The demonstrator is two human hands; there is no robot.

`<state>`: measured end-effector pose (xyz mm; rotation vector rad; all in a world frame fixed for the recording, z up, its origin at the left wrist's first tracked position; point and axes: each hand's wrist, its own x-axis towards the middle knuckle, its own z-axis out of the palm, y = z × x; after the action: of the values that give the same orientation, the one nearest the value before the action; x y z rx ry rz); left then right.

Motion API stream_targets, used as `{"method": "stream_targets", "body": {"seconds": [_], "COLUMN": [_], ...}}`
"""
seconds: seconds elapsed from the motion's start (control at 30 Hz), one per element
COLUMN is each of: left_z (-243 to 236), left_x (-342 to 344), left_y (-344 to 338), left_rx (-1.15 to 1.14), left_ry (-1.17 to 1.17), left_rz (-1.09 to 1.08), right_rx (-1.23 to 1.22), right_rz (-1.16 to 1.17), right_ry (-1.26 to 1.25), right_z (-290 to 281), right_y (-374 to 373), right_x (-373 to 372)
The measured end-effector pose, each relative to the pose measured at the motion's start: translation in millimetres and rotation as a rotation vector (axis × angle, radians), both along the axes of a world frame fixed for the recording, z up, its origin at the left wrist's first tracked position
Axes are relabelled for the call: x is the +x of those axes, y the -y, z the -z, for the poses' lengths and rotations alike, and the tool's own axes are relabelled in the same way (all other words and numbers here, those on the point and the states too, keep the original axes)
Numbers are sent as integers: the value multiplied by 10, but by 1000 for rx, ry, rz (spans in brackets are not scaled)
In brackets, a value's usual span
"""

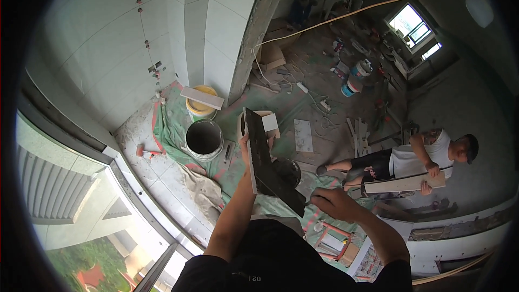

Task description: Applying mortar to tiles and sticking them to a wall in a renovation site.

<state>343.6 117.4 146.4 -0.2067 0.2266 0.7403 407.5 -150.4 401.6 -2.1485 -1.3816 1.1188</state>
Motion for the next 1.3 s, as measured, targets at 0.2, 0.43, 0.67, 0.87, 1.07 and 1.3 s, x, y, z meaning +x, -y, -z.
{"method": "stream_targets", "body": {"seconds": [0.2, 0.43, 0.67, 0.87, 1.07, 1.3], "left_z": [142, 268, 328, 187, -178, -400], "left_x": [-3, -123, -115, -47, -167, -330], "left_y": [116, -115, -430, -403, -347, -120], "left_rx": [5, 1, 118, 84, 118, 162], "left_ry": [56, 195, 236, 233, 302, 382], "left_rz": [68, 52, 13, 49, 94, 274], "right_rx": [4, 47, 64, -3, 106, 475], "right_rz": [-131, -3, 107, 115, 136, -94], "right_ry": [-140, 34, -26, -58, 126, 730], "right_z": [217, 457, 585, 851, 688, 998], "right_y": [-101, 316, 587, 579, 678, 137], "right_x": [-198, -233, -1, 223, 366, 241]}}
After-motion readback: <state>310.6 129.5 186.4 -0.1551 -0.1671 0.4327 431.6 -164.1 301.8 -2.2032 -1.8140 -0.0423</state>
